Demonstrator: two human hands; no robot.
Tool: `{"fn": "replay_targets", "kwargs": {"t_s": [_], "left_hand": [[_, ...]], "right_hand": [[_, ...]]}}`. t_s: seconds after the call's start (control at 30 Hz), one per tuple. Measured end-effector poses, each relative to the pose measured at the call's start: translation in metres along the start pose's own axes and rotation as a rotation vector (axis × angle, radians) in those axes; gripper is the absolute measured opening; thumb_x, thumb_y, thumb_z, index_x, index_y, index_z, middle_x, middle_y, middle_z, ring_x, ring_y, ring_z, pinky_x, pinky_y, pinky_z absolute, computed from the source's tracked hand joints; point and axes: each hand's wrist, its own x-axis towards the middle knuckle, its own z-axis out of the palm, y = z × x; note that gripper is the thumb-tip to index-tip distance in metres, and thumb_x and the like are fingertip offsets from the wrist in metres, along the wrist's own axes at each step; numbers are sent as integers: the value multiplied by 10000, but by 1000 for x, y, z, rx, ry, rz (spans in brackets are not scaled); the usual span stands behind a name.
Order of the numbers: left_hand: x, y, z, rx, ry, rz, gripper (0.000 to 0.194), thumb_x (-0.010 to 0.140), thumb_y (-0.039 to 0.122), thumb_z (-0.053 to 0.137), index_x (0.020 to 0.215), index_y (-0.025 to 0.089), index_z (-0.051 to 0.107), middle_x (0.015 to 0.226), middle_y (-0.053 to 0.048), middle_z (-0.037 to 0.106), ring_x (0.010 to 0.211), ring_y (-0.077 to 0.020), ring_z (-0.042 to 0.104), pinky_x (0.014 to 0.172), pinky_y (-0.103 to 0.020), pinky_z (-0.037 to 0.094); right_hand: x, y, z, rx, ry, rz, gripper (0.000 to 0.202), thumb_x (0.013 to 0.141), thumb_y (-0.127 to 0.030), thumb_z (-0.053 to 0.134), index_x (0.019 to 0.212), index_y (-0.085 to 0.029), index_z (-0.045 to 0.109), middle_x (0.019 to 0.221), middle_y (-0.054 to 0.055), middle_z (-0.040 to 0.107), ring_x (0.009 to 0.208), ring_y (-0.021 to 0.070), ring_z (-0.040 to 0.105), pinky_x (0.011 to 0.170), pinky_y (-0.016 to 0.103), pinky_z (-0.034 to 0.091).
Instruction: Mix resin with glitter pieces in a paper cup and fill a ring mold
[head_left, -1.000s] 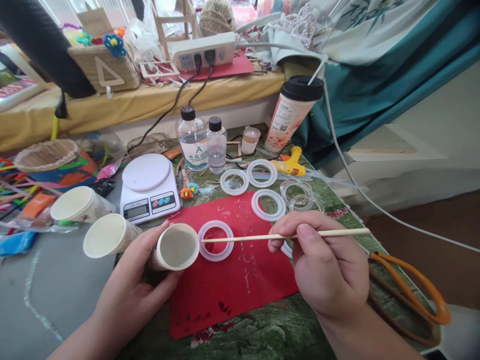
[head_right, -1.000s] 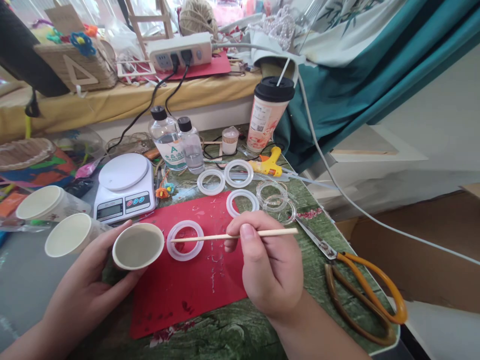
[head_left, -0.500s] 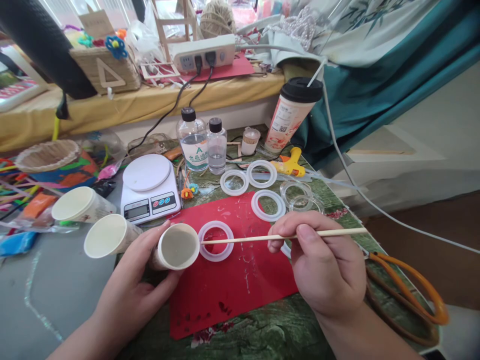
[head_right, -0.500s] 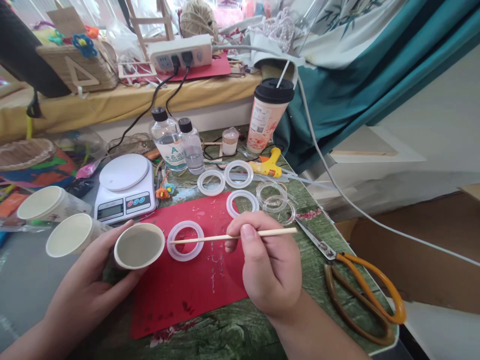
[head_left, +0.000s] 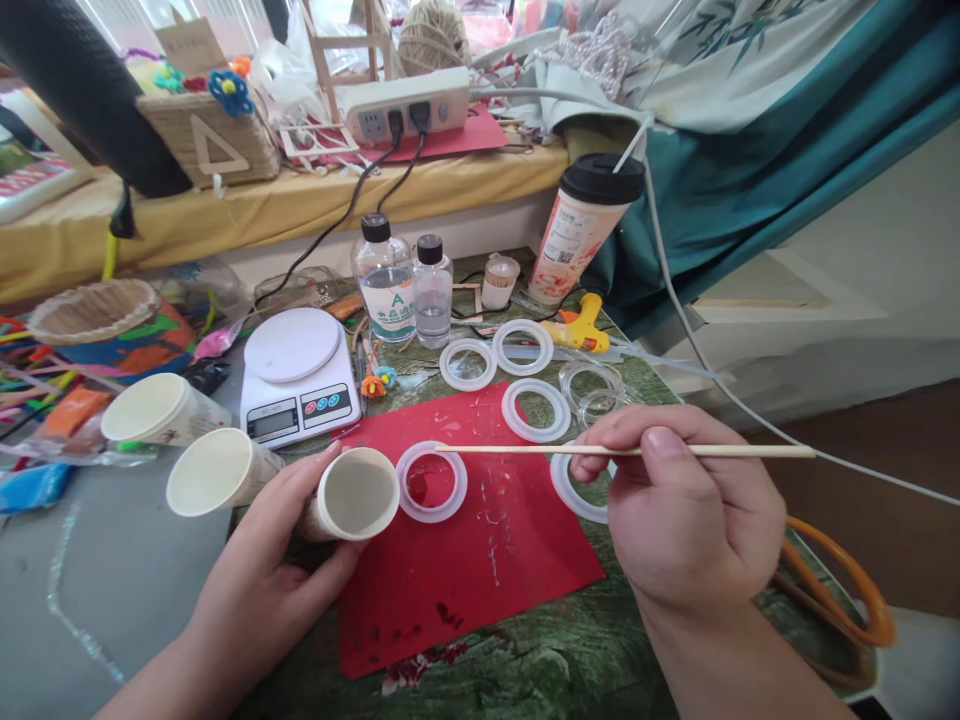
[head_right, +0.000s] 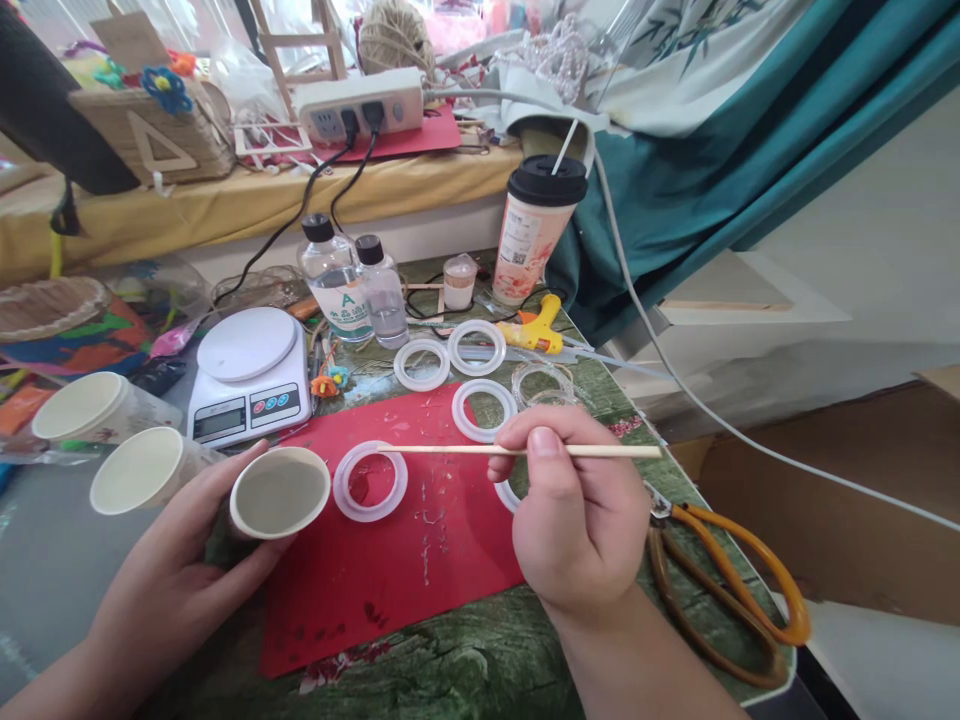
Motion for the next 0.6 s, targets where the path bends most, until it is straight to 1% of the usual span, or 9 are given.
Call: {"fn": "replay_targets", "kwargs": {"t_s": [0.2,0.43,0.6], "left_hand": [[-1,-1,1,-16,2,-6,687,977,386,726,1626,366,501,1481,-83,738,1308,-362,749,1093,-520,650],[-2,-1,2,-32,3,-23,683,977,390,728,1623,358,509,1483,-91,735,1315,-373,746,1086,-524,650],[-2,-1,2,-25,2,-19,671,984,388,722,1617,352,505,1475,-101,734,1309,-369,750,1083,-529,654]], "right_hand": [[-2,-1,1,-29,-8,14,263,1017,-164,583,853,-229,778,732,9,708,588,193,645,526,371,500],[0,-1,-1,-31,2,9,262,997,-146,587,834,-230,774,722,8,693,566,186,630,484,355,492],[0,0,-2,-25,-17,-5,256,993,-158,595,837,-234,783,733,15,697,575,195,639,494,362,502]]}}
